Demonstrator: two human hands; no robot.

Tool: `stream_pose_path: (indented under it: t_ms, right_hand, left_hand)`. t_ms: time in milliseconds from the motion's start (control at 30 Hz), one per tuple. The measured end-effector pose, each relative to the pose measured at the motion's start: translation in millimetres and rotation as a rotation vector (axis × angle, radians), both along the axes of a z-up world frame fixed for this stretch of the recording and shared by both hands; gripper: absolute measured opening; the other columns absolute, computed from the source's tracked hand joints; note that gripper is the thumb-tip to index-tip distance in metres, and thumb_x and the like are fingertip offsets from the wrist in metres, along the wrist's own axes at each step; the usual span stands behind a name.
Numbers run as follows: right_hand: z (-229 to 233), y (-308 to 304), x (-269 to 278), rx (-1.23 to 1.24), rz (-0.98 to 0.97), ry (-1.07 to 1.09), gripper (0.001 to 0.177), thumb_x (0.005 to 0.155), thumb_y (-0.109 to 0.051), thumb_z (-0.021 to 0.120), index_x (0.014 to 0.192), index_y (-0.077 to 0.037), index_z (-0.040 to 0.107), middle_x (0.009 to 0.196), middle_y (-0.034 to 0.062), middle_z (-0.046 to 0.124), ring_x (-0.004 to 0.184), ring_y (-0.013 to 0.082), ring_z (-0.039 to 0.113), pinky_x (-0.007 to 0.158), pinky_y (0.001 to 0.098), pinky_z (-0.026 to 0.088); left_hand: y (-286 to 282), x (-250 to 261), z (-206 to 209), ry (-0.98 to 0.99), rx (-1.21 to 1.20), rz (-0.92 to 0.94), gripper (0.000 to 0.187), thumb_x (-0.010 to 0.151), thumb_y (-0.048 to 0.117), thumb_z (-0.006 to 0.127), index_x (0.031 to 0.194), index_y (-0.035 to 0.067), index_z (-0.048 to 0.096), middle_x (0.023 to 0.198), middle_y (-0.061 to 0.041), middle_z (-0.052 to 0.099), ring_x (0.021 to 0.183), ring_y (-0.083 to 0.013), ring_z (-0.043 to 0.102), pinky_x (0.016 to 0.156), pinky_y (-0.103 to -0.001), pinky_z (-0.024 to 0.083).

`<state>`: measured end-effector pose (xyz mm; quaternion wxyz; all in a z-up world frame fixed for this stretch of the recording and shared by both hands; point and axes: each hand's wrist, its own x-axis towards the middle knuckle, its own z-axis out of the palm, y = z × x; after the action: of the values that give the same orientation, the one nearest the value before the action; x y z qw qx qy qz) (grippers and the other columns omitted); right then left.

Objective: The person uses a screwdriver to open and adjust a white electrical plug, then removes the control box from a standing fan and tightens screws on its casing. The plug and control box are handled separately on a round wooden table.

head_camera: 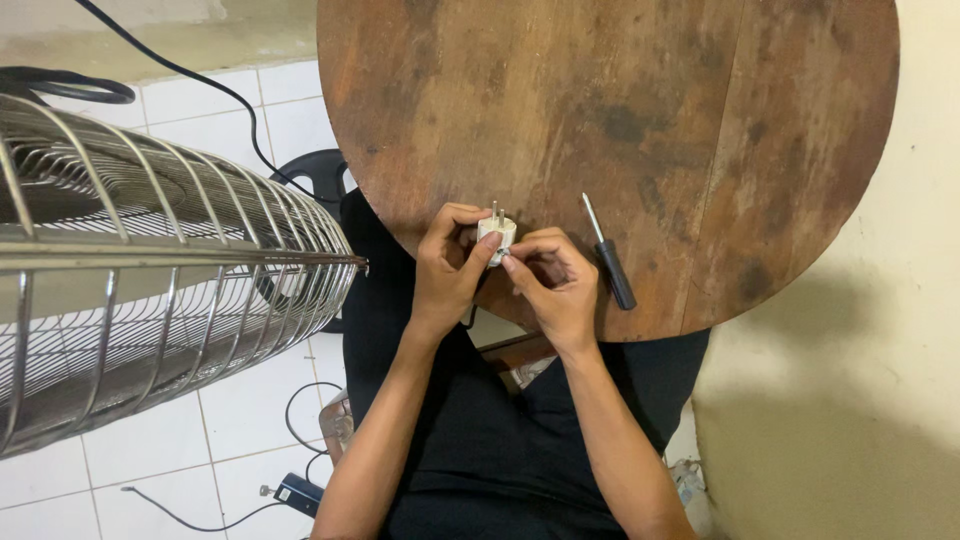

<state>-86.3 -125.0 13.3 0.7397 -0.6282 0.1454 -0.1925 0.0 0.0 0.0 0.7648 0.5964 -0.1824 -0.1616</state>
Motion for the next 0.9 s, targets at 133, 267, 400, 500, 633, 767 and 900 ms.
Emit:
stream_pose_path:
  t_ms: [133,267,400,500,633,767,900]
  right_hand:
    - [-1.1,0.1,1.3,0.021,0.012,-0.008,0.013,0.093,0.005,0.076,0.102,0.002,0.067,0.104,0.0054,0.064,0.085,0.0085,0.064,0.067,0.0207,0.053]
    - [-2.1,-0.8,0.7,0.041,0.018,-0.009,0.014,0.093,0.005,0.075,0.1,0.001,0.065,0.104,0.0047,0.063,0.083,0.0076,0.062,0.067,0.0203,0.052]
    - [-3.2,-0.8,0.6,0.072,0.023,-0.035,0.013,0.094,0.005,0.075,0.1,0.0,0.064,0.103,0.0044,0.062,0.082,0.0074,0.062,0.067,0.0203,0.051]
    - [-4.1,-2.3,1.3,0.075,0.017,-0.012,0.012,0.094,0.004,0.075,0.1,0.001,0.065,0.103,0.0046,0.062,0.083,0.0076,0.062,0.065,0.0203,0.051]
    - [-4.3,-3.6,0.7,0.079,0.024,-0.012,0.013,0.093,0.004,0.074,0.1,0.001,0.064,0.103,0.0042,0.062,0.084,0.0076,0.063,0.065,0.0203,0.051]
    - [-4.3,-2.4,1.5,0.093,0.029,-0.022,0.013,0.093,0.004,0.075,0.099,0.0,0.064,0.102,0.0043,0.062,0.083,0.0076,0.062,0.065,0.0204,0.051]
    - [-3.8,-3.3,1.6,0.058,0.031,-0.001,0.012,0.093,0.004,0.075,0.098,0.0,0.065,0.101,0.0045,0.062,0.082,0.0076,0.062,0.064,0.0203,0.051]
  left_hand:
    - [0.7,0.6,2.7,-0.003,0.032,-0.009,0.02,0.101,0.002,0.069,0.119,-0.002,0.06,0.116,-0.007,0.063,0.105,-0.0115,0.064,0.091,-0.027,0.054]
    - [-0.4,1.3,4.1,-0.003,0.02,-0.026,0.021,0.1,0.003,0.07,0.119,-0.001,0.06,0.116,-0.007,0.063,0.105,-0.0114,0.065,0.091,-0.027,0.055]
    - [2.0,2.6,6.0,-0.056,0.075,-0.032,0.022,0.099,0.003,0.072,0.118,-0.001,0.063,0.116,-0.007,0.062,0.105,-0.0114,0.064,0.091,-0.027,0.054]
    - [2.1,3.5,6.9,-0.098,0.119,-0.017,0.022,0.098,0.005,0.073,0.118,0.0,0.064,0.116,-0.006,0.062,0.104,-0.011,0.063,0.09,-0.026,0.053]
    - [2.4,3.3,8.1,-0.102,0.147,-0.009,0.022,0.097,0.006,0.074,0.117,0.0,0.065,0.115,-0.006,0.063,0.101,-0.0109,0.063,0.087,-0.026,0.053]
    - [2.6,3.4,8.3,-0.105,0.15,-0.017,0.023,0.097,0.007,0.074,0.117,0.0,0.065,0.115,-0.005,0.063,0.102,-0.0113,0.064,0.088,-0.026,0.053]
    - [3.5,5.0,6.8,-0.147,0.187,-0.023,0.023,0.097,0.005,0.074,0.117,-0.001,0.066,0.115,-0.006,0.063,0.103,-0.0121,0.063,0.089,-0.026,0.053]
